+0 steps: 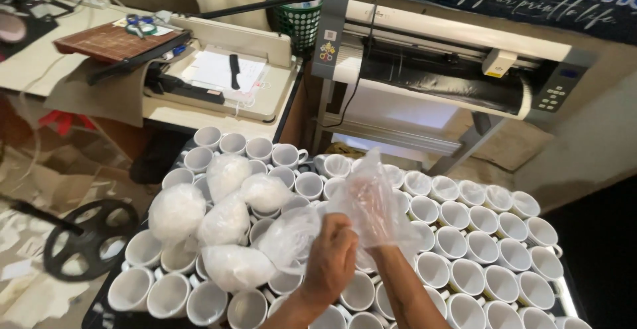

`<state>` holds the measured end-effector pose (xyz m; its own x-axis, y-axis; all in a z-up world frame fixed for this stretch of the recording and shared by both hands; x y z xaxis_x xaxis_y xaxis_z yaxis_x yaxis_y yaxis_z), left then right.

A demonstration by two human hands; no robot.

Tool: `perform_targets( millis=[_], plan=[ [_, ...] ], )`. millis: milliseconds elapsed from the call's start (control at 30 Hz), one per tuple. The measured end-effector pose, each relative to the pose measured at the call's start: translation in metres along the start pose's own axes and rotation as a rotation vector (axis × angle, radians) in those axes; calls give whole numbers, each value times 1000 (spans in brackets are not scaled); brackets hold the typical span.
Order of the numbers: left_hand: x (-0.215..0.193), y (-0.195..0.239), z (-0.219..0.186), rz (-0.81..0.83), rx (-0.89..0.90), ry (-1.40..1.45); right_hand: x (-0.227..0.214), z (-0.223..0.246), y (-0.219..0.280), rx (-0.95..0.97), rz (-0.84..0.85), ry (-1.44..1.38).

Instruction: The person places individual mugs into plastic bags one by one and arranges them among other mugs already in bags on a table.

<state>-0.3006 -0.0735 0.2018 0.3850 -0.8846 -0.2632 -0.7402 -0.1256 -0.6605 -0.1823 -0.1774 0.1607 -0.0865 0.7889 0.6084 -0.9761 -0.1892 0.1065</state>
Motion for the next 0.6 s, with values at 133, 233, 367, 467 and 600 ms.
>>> perform_targets(
  millis=[133,233,367,467,600],
  plan=[
    [-14,-2,-32,3,422,-275,6,0,19,-162,161,395],
    [-10,1,-36,173,381,-317,14,-7,38,-294,283,689],
    [-24,-13,-32,93,136,-561,34,-21,66,-487,437,1066],
    [-41,-24,-15,-19,-95,-516,44,-22,77,-650,549,1361],
    [-69,-30,-5,82,-344,-515,69,-24,95,-687,594,1660]
  ],
)
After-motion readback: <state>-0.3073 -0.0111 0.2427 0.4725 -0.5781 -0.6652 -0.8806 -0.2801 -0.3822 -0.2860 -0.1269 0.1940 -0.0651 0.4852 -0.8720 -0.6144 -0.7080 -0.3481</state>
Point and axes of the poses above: each hand's wrist, its own y-axis away from the middle knuckle, its own x-axis out of the palm, z = x × y, the point moved 5 cm from there along -y, towards the middle knuckle, and after that the axes turned 7 degrees about -z, right-handed, at the moved point
